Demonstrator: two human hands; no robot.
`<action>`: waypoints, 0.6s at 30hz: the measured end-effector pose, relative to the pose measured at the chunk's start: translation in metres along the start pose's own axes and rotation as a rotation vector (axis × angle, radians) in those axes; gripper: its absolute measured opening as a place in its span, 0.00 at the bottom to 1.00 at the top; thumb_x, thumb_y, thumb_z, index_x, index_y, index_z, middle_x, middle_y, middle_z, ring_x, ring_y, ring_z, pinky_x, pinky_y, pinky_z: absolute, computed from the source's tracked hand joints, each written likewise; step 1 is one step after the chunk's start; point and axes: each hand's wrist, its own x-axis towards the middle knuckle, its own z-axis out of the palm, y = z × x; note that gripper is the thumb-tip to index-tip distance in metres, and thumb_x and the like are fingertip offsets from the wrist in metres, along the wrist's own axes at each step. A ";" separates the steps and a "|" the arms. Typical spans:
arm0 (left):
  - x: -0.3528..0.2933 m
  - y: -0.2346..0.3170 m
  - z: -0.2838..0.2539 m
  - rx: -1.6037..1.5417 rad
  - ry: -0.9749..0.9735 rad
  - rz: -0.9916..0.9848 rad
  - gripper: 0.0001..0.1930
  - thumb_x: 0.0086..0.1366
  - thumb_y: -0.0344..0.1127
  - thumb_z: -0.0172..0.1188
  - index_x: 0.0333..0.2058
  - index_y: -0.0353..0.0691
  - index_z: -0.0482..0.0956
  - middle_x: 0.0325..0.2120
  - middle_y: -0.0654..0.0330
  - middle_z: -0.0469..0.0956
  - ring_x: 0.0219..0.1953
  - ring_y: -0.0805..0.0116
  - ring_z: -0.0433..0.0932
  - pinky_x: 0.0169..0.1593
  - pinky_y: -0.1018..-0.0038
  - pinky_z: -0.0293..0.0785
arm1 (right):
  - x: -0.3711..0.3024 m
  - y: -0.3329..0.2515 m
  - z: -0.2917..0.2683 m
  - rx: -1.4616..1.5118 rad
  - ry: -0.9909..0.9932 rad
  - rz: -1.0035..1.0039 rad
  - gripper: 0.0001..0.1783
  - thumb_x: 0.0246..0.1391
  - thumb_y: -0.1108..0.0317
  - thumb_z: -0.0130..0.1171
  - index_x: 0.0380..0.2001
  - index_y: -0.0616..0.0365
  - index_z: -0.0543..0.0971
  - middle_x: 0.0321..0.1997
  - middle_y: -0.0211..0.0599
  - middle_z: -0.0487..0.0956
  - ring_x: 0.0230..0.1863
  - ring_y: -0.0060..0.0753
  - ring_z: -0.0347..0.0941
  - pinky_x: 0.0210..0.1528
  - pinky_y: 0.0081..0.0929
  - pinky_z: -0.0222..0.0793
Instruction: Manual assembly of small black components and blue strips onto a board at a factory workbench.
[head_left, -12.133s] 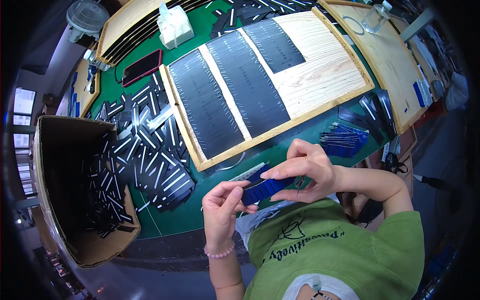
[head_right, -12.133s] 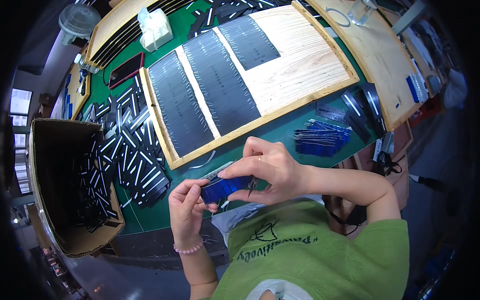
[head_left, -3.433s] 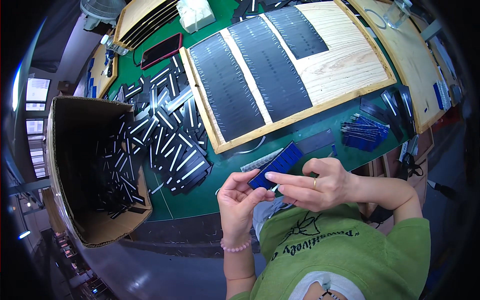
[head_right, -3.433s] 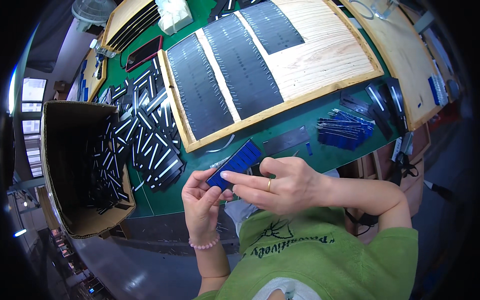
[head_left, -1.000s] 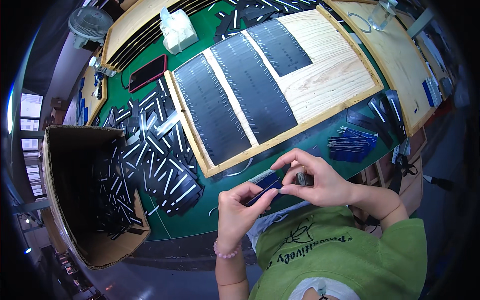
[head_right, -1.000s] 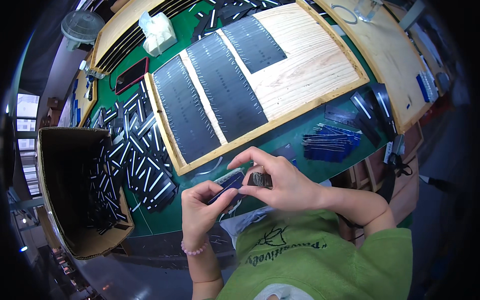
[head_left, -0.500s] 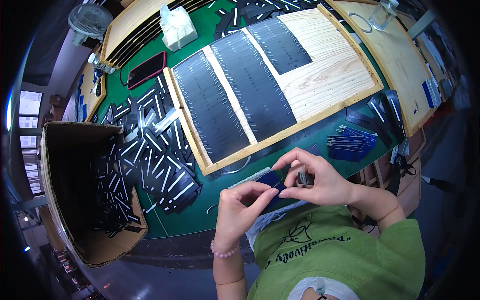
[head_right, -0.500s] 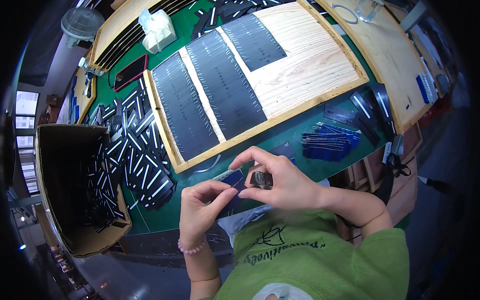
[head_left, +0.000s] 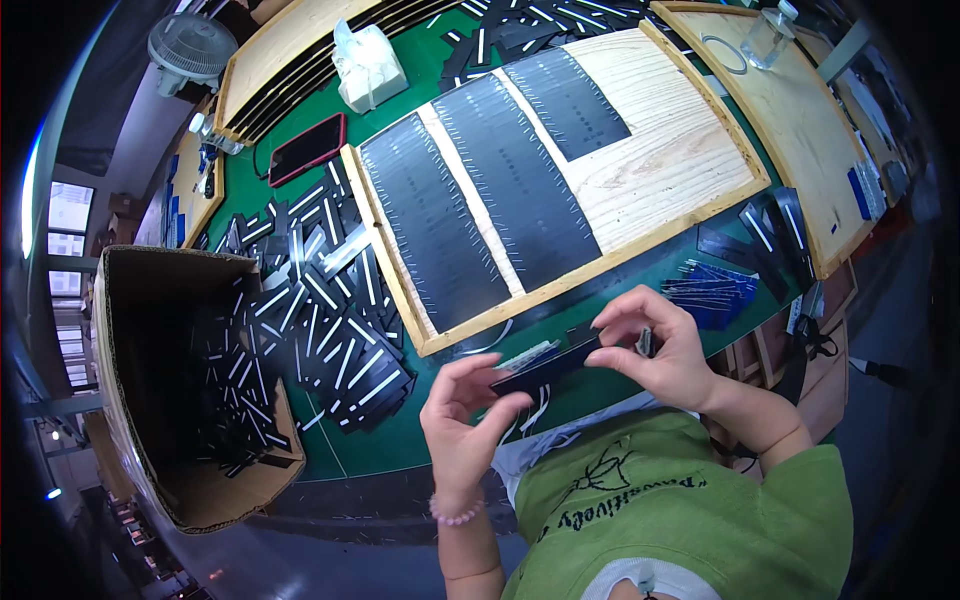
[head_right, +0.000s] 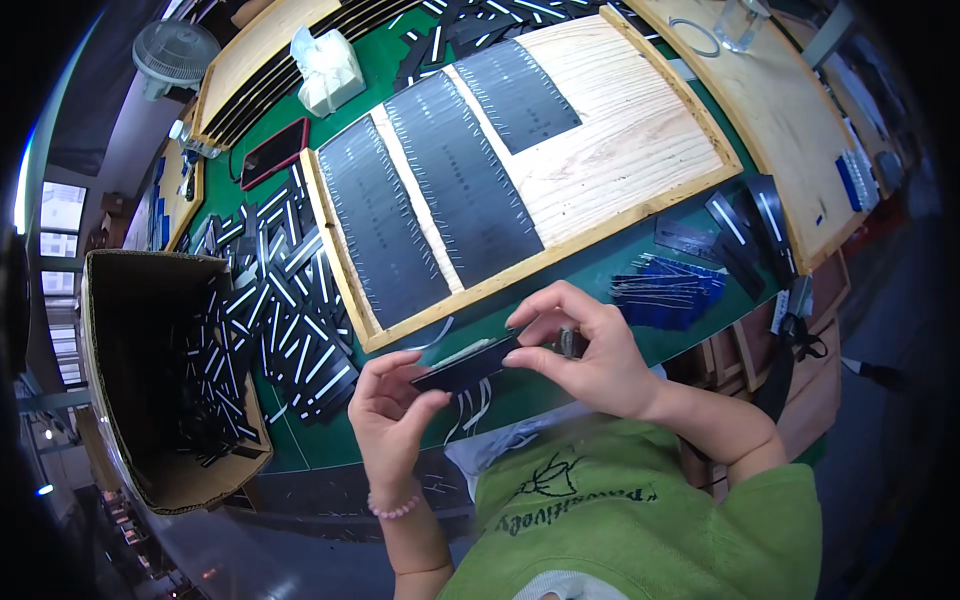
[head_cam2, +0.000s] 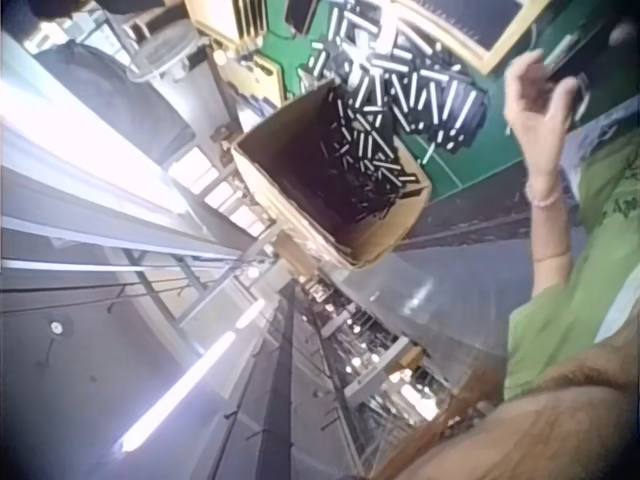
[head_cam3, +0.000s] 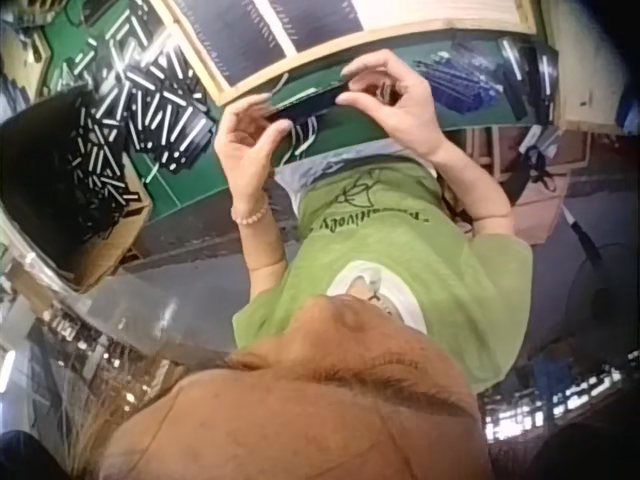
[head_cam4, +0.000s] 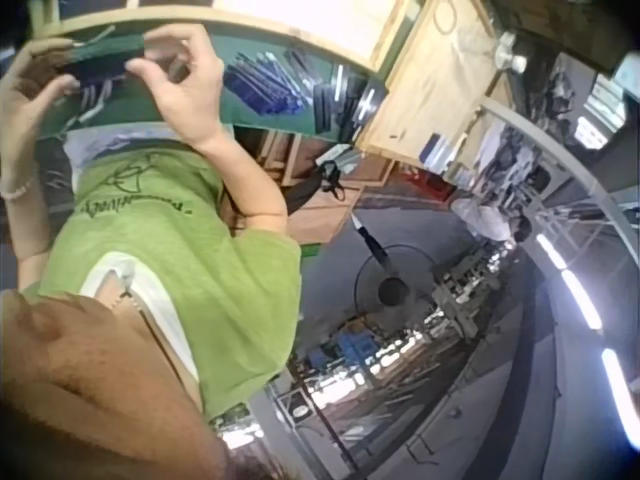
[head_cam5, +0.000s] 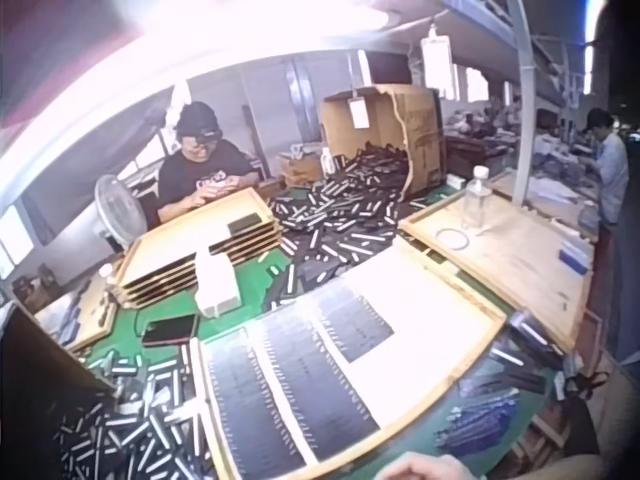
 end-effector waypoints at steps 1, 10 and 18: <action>-0.004 -0.005 0.003 -0.148 0.095 -0.062 0.18 0.51 0.18 0.66 0.40 0.34 0.73 0.25 0.59 0.78 0.24 0.75 0.78 0.30 0.82 0.75 | -0.001 -0.001 0.002 0.006 -0.012 -0.002 0.16 0.45 0.76 0.67 0.40 0.59 0.76 0.31 0.29 0.79 0.32 0.14 0.75 0.32 0.13 0.66; -0.011 -0.031 0.024 -0.366 0.303 0.075 0.12 0.55 0.17 0.62 0.37 0.33 0.73 0.23 0.59 0.77 0.23 0.72 0.78 0.29 0.81 0.77 | -0.004 0.004 -0.001 0.165 -0.176 0.015 0.12 0.47 0.80 0.62 0.38 0.63 0.81 0.31 0.31 0.77 0.29 0.19 0.69 0.33 0.17 0.63; -0.025 -0.027 0.021 -0.965 -0.262 -0.323 0.08 0.58 0.23 0.62 0.36 0.32 0.75 0.28 0.55 0.79 0.23 0.69 0.80 0.27 0.77 0.78 | -0.010 -0.018 -0.001 0.093 -0.433 -0.334 0.33 0.32 0.68 0.78 0.46 0.58 0.76 0.48 0.39 0.73 0.28 0.13 0.62 0.28 0.12 0.60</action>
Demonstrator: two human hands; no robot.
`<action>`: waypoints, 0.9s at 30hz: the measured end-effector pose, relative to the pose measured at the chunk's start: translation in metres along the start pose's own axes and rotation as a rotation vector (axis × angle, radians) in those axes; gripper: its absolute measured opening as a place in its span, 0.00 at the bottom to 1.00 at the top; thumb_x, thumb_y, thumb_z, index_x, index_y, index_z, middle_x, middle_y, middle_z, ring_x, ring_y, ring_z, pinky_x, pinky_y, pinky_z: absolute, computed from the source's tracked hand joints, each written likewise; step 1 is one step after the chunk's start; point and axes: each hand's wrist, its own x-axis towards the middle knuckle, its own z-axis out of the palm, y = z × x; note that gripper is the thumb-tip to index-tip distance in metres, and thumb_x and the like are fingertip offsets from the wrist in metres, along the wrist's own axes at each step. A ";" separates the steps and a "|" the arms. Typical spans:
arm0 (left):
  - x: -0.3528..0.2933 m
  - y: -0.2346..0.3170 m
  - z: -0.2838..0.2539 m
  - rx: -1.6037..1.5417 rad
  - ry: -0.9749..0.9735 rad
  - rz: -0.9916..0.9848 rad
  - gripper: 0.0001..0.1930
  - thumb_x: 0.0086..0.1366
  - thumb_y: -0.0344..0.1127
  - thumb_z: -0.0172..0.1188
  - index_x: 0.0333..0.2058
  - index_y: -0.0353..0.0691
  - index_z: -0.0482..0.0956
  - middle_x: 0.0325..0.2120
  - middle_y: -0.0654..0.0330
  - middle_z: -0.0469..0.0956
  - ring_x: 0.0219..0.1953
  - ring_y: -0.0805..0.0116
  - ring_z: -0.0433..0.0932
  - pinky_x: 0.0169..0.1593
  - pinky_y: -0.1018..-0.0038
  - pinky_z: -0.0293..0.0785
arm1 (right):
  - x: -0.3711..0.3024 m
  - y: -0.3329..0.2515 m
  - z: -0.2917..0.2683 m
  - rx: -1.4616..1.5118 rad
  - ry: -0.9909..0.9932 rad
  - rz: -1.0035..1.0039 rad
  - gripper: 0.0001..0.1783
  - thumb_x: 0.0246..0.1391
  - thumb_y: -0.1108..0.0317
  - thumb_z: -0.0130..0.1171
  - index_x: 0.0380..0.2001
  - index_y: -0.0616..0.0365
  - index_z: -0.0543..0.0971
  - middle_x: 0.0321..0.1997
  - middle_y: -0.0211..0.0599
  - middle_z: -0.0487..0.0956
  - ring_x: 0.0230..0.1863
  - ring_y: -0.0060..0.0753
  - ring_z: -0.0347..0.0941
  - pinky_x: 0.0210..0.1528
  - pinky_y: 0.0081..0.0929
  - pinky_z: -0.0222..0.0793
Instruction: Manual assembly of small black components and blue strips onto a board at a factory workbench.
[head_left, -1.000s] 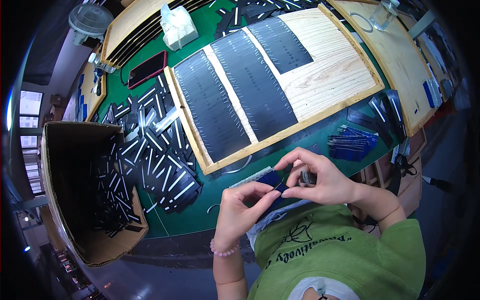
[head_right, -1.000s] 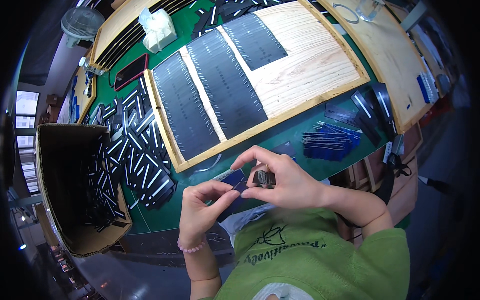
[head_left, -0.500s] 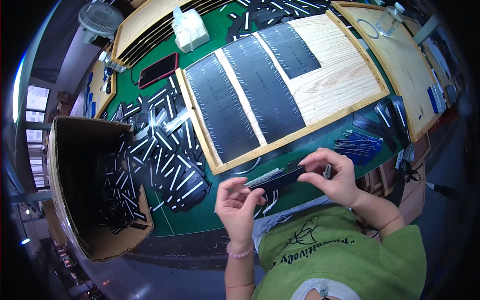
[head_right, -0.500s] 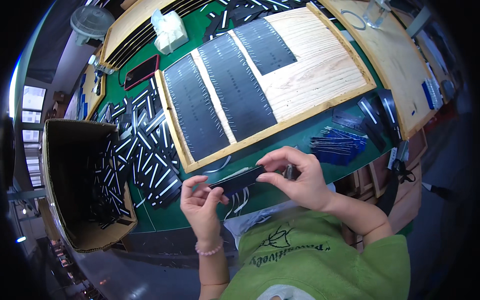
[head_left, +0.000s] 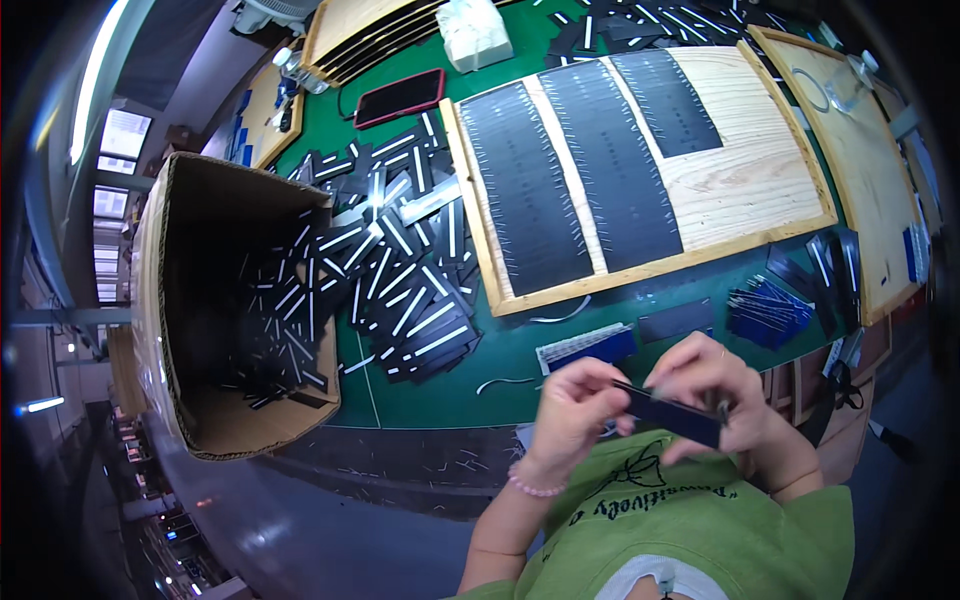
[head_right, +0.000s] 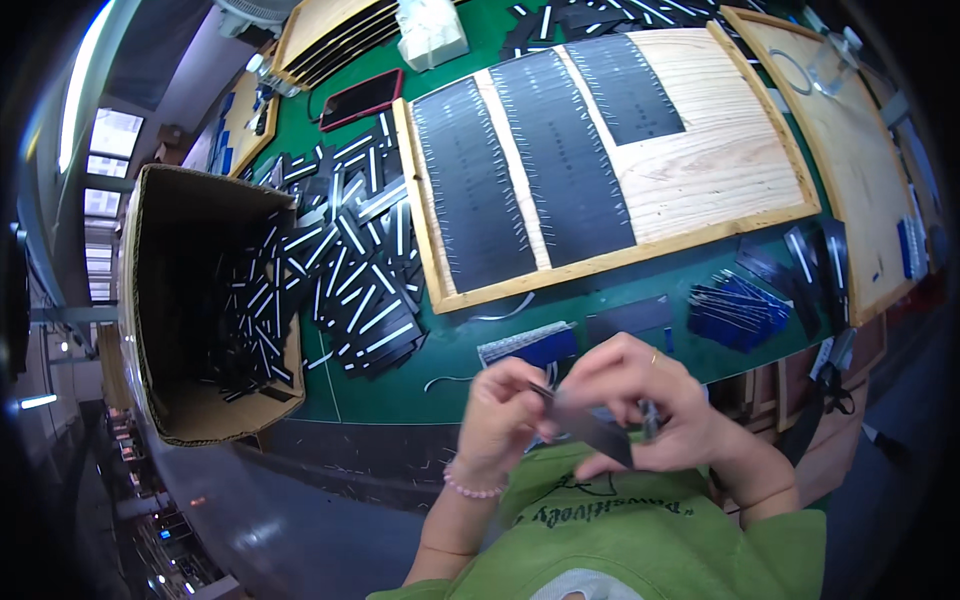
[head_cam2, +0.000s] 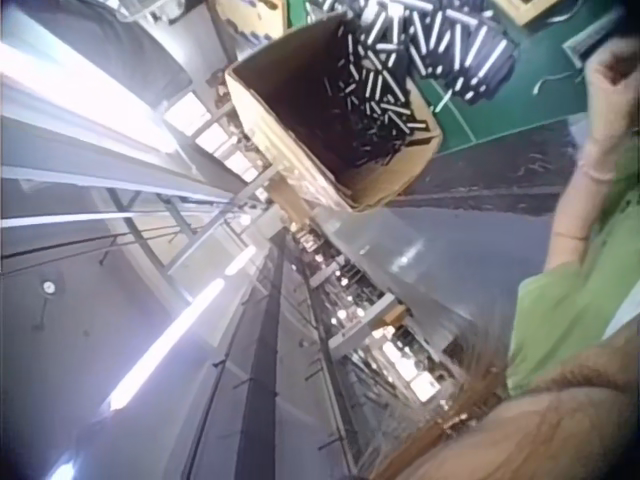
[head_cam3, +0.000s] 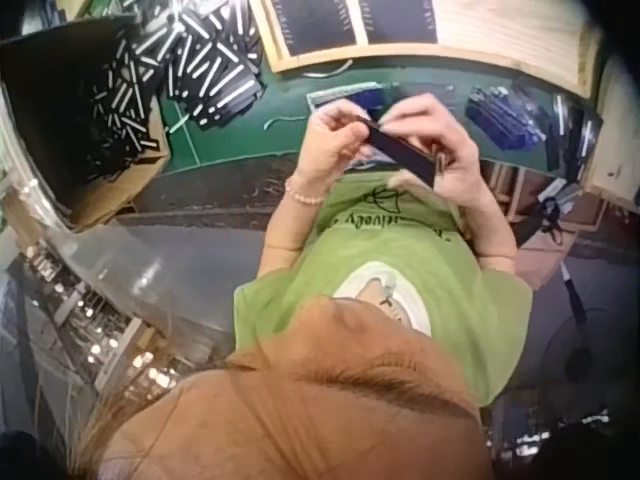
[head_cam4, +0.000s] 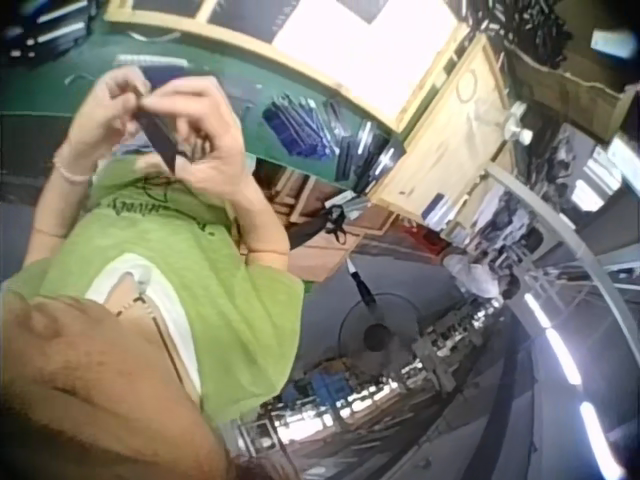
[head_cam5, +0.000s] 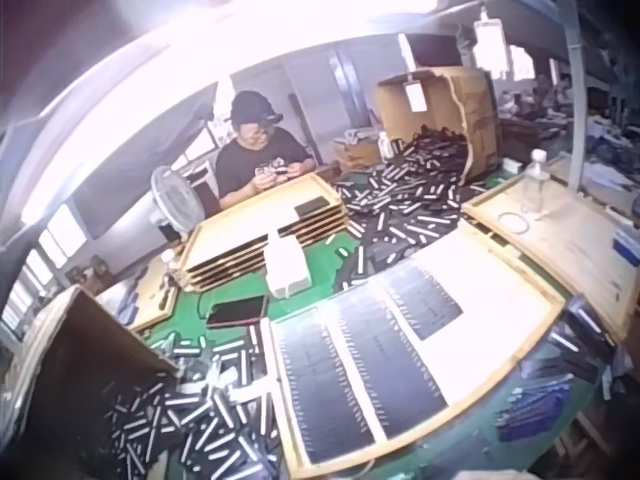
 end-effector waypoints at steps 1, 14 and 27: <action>0.001 -0.008 0.003 0.024 -0.050 -0.022 0.08 0.59 0.25 0.62 0.37 0.32 0.75 0.29 0.56 0.79 0.24 0.69 0.80 0.27 0.77 0.79 | 0.008 -0.003 0.005 -0.097 -0.011 -0.103 0.30 0.33 0.68 0.78 0.43 0.57 0.77 0.48 0.41 0.73 0.28 0.16 0.61 0.29 0.15 0.61; -0.013 0.093 -0.050 2.065 0.830 0.621 0.22 0.49 0.26 0.68 0.45 0.37 0.77 0.39 0.55 0.71 0.44 0.57 0.69 0.48 0.65 0.66 | -0.004 0.025 -0.043 -1.039 -0.078 0.154 0.22 0.32 0.70 0.70 0.36 0.56 0.75 0.36 0.32 0.73 0.38 0.35 0.71 0.35 0.29 0.72; -0.045 0.100 -0.009 1.026 0.755 0.765 0.08 0.64 0.22 0.54 0.41 0.26 0.75 0.26 0.57 0.77 0.21 0.76 0.77 0.26 0.84 0.74 | 0.016 0.017 -0.031 -0.981 -0.011 0.133 0.19 0.38 0.69 0.69 0.34 0.61 0.73 0.35 0.34 0.72 0.37 0.37 0.70 0.36 0.30 0.71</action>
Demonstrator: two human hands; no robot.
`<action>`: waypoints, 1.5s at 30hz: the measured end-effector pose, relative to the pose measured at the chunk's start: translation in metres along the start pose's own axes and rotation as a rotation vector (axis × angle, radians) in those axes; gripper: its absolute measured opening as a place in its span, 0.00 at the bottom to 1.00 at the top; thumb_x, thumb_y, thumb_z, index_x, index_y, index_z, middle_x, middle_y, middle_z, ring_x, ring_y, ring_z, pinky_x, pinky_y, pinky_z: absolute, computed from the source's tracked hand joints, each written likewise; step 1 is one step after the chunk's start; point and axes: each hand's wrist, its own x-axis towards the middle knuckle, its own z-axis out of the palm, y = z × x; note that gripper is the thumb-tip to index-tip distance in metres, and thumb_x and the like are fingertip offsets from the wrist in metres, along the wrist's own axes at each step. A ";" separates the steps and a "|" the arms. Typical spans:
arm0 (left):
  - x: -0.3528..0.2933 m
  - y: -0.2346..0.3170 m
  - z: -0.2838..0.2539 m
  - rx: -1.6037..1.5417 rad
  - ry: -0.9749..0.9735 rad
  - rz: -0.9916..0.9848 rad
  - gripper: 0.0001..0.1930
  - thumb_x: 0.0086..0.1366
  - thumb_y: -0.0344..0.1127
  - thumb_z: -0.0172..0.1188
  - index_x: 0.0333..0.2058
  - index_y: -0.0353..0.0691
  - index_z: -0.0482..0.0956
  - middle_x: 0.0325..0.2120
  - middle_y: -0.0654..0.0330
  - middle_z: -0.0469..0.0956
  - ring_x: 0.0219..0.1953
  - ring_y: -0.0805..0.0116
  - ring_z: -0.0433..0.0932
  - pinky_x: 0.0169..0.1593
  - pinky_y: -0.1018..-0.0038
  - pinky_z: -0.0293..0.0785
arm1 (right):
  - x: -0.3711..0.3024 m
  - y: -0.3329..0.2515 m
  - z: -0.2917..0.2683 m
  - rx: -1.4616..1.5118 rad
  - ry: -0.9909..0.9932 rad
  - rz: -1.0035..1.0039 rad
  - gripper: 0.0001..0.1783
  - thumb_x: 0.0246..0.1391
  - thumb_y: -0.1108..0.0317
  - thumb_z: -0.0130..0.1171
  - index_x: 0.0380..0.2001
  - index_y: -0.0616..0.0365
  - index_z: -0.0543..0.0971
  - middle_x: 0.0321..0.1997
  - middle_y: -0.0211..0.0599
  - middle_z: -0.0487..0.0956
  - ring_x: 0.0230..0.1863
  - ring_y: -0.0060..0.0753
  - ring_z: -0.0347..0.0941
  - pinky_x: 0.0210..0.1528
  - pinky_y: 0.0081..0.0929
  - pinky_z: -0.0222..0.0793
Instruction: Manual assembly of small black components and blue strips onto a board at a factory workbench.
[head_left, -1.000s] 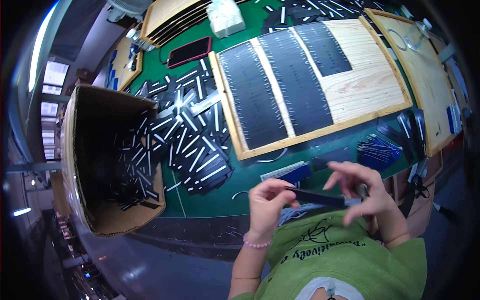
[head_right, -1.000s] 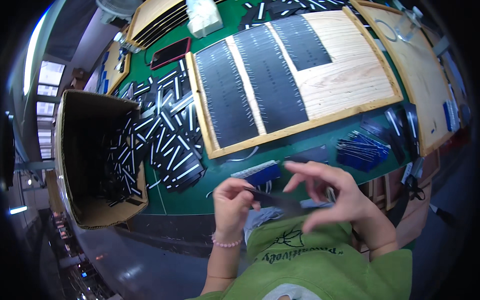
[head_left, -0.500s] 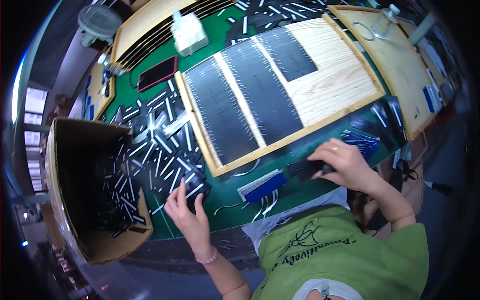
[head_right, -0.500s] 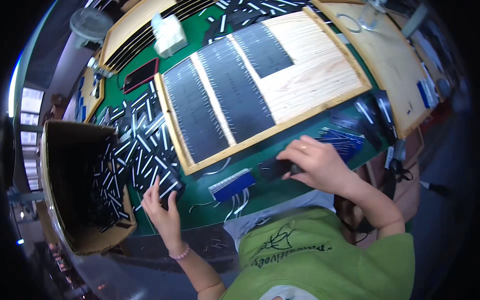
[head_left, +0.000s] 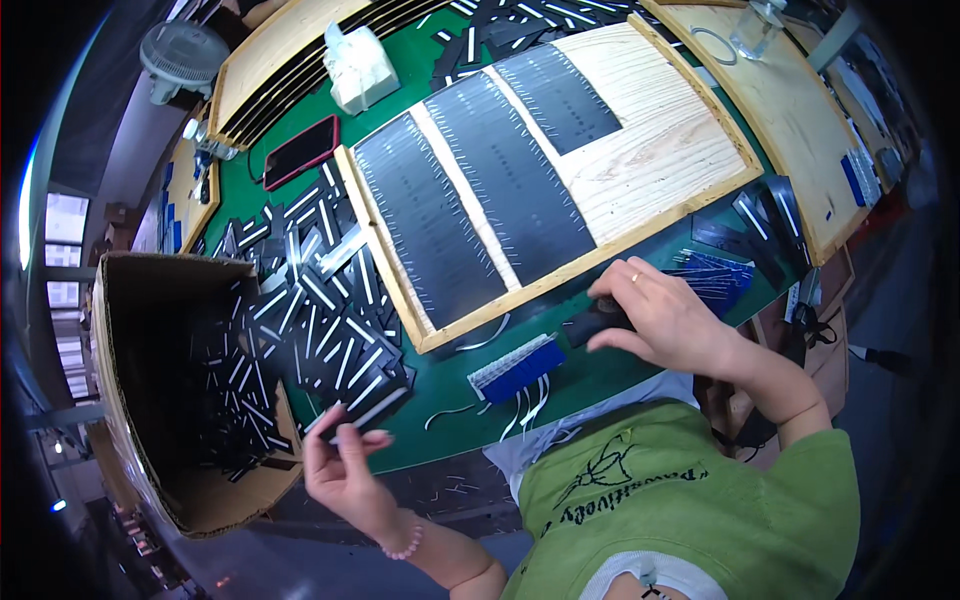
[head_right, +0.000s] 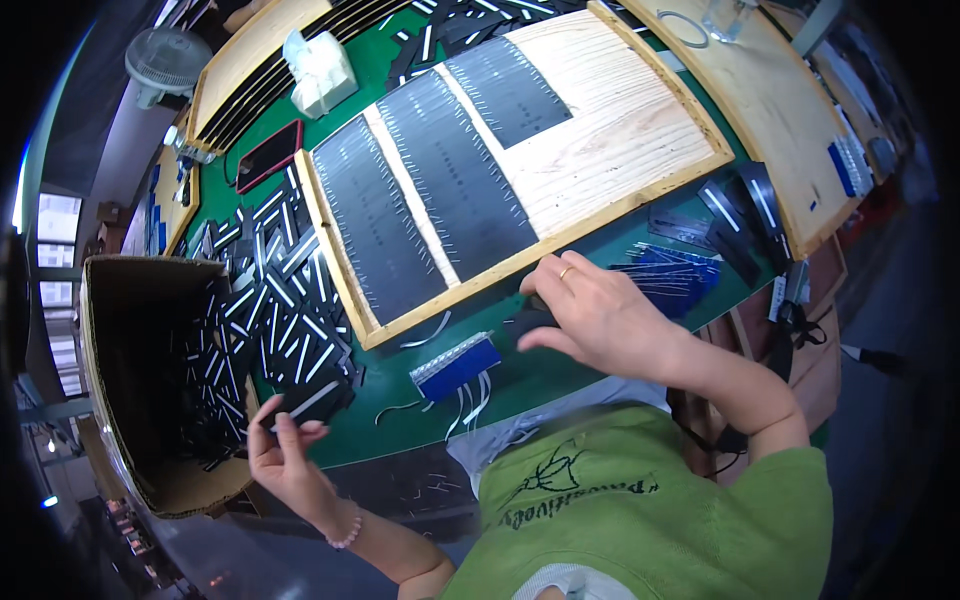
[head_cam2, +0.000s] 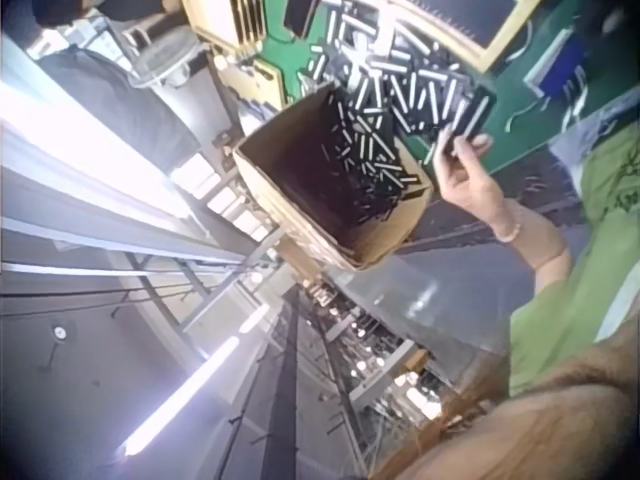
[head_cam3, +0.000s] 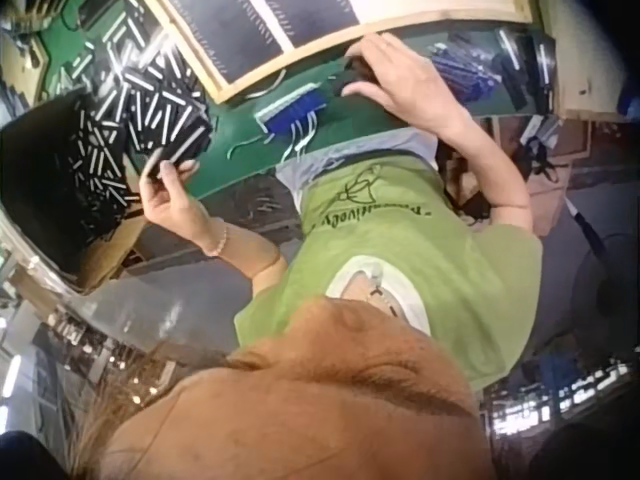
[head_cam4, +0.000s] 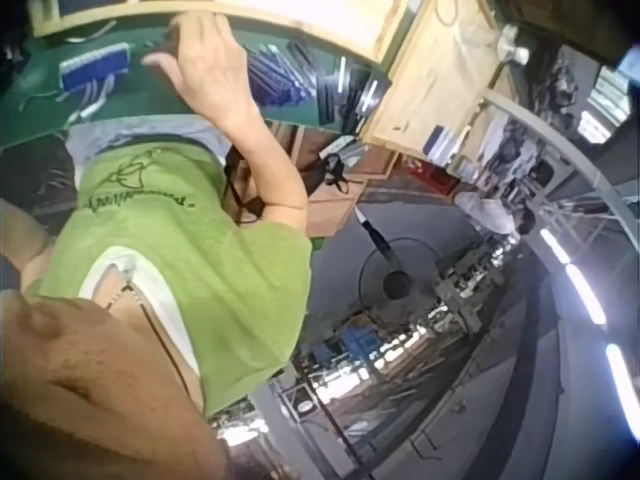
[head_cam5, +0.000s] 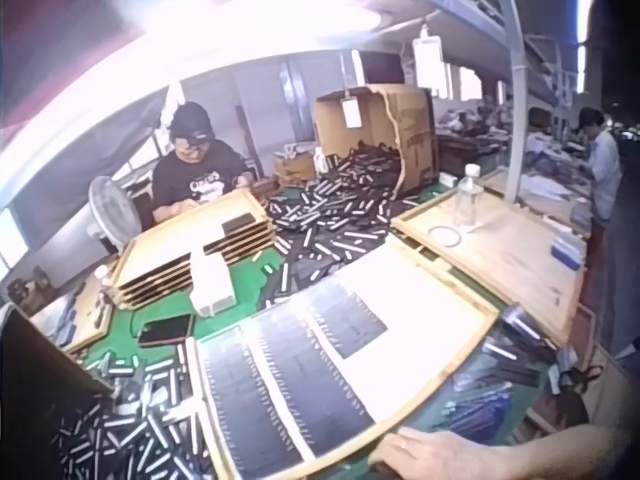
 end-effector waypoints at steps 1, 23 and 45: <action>-0.005 0.001 0.007 -0.091 -0.146 0.004 0.08 0.66 0.24 0.51 0.40 0.25 0.75 0.29 0.53 0.79 0.22 0.71 0.80 0.27 0.81 0.76 | 0.003 -0.008 0.000 0.086 0.067 -0.005 0.18 0.40 0.69 0.68 0.33 0.62 0.72 0.33 0.34 0.72 0.35 0.37 0.70 0.36 0.31 0.70; -0.023 -0.023 0.050 -0.445 -0.172 -0.218 0.14 0.69 0.30 0.49 0.44 0.23 0.75 0.45 0.44 0.76 0.26 0.71 0.79 0.31 0.75 0.82 | 0.005 -0.013 0.069 0.162 0.177 -0.298 0.24 0.37 0.70 0.71 0.42 0.53 0.76 0.34 0.26 0.80 0.23 0.30 0.69 0.21 0.24 0.70; -0.013 -0.036 0.041 -0.414 -0.230 -0.268 0.10 0.66 0.28 0.55 0.41 0.27 0.78 0.36 0.52 0.80 0.23 0.70 0.80 0.29 0.78 0.80 | 0.017 -0.028 0.035 0.467 0.329 -0.372 0.29 0.37 0.70 0.74 0.43 0.57 0.70 0.37 0.35 0.81 0.28 0.32 0.73 0.28 0.24 0.66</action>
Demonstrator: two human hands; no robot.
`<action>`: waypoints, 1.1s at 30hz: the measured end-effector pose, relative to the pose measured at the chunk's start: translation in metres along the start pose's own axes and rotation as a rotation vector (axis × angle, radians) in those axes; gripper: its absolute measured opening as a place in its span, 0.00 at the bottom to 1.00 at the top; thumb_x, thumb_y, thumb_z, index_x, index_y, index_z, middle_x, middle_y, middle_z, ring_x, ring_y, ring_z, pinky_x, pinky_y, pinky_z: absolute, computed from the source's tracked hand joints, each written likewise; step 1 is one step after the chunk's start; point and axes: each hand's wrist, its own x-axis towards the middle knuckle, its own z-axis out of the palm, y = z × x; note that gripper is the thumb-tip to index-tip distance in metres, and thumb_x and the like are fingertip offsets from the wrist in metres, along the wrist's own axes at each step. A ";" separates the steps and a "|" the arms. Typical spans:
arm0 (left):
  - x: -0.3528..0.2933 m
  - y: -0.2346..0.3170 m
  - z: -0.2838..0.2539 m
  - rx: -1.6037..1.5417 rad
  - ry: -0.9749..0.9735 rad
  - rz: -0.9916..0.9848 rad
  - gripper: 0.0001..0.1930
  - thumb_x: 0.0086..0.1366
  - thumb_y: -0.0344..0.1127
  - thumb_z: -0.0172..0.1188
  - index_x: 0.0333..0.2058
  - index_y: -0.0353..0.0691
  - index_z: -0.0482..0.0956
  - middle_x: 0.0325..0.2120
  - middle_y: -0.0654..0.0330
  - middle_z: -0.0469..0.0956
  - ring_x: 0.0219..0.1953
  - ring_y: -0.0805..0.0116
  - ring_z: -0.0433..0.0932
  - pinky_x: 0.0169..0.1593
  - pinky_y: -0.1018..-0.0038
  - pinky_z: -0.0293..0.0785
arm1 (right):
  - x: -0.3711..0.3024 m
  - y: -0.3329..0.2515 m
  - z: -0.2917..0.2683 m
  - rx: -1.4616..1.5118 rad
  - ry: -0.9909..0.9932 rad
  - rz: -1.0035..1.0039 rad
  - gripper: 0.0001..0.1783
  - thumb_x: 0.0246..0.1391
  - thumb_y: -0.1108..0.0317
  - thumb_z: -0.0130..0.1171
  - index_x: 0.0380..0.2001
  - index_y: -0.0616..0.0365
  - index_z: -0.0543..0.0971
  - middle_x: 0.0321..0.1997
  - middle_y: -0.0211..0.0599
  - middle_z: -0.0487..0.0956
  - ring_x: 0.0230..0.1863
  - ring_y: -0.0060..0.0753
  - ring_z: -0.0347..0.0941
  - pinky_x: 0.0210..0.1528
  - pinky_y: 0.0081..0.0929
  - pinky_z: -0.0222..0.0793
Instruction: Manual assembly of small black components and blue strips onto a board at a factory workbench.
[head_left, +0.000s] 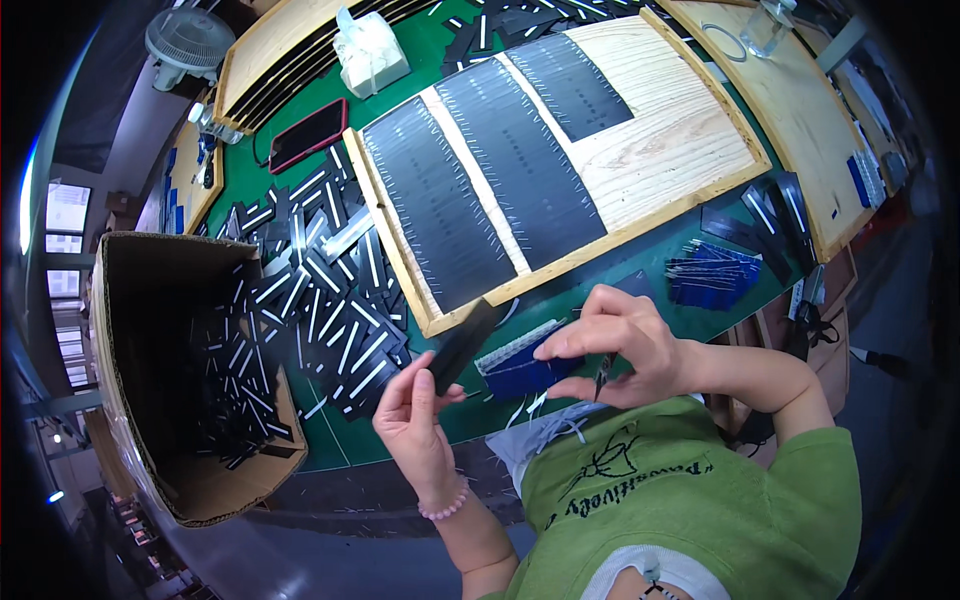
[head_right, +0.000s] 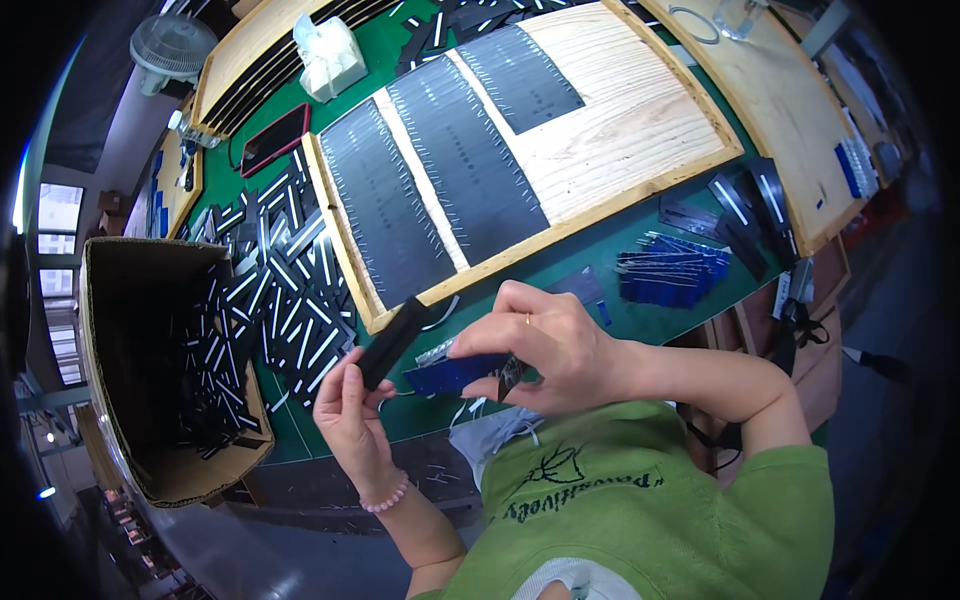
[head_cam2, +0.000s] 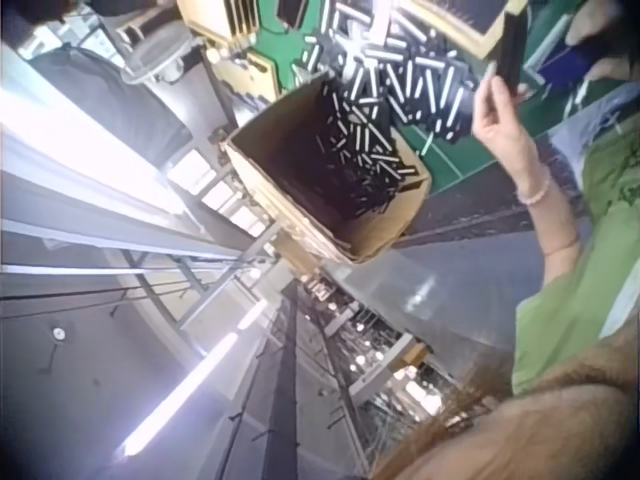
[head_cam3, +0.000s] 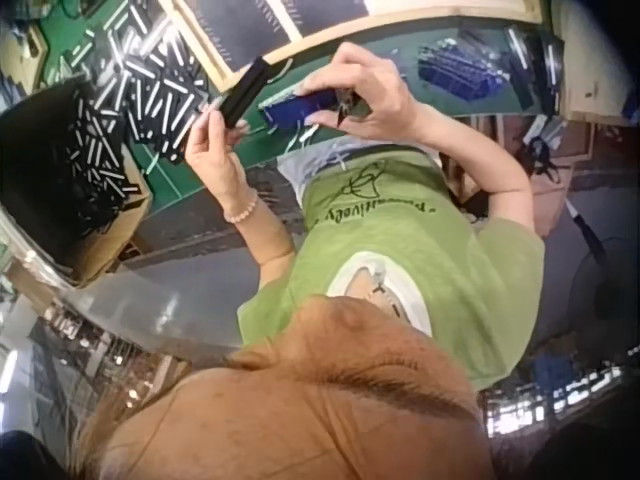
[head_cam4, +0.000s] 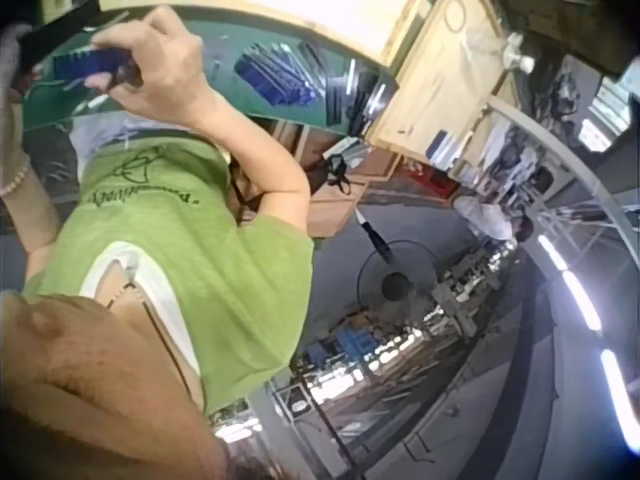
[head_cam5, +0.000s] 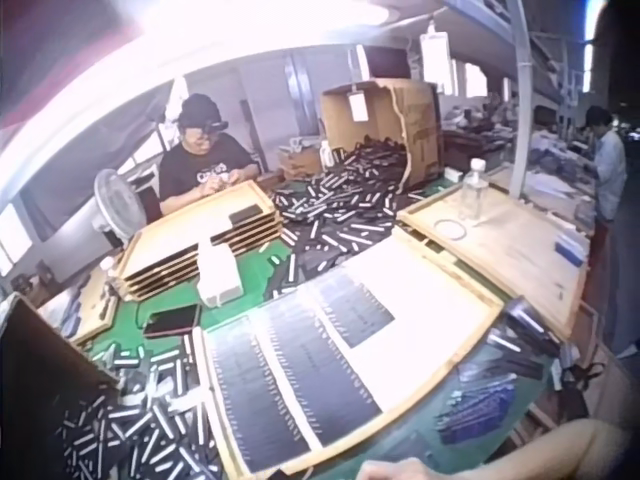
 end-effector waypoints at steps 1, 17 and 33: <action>-0.001 0.000 -0.001 -0.013 -0.066 -0.031 0.11 0.66 0.29 0.54 0.41 0.26 0.78 0.35 0.52 0.80 0.24 0.70 0.80 0.29 0.78 0.80 | 0.003 -0.004 -0.001 0.012 0.027 -0.021 0.28 0.36 0.69 0.73 0.42 0.58 0.71 0.37 0.33 0.81 0.26 0.34 0.70 0.26 0.25 0.69; -0.008 0.005 0.018 0.025 -0.353 -0.238 0.30 0.72 0.50 0.39 0.40 0.21 0.74 0.30 0.43 0.79 0.24 0.65 0.81 0.27 0.75 0.81 | 0.000 -0.003 -0.007 -0.054 -0.020 0.038 0.29 0.34 0.69 0.74 0.43 0.58 0.73 0.35 0.30 0.80 0.24 0.33 0.68 0.24 0.26 0.67; -0.009 0.004 0.021 -0.194 -0.372 -0.385 0.08 0.62 0.26 0.57 0.39 0.27 0.76 0.27 0.52 0.80 0.21 0.70 0.80 0.26 0.78 0.80 | -0.001 -0.009 -0.010 -0.016 -0.021 0.028 0.34 0.35 0.67 0.76 0.47 0.57 0.70 0.40 0.28 0.82 0.25 0.27 0.63 0.26 0.21 0.63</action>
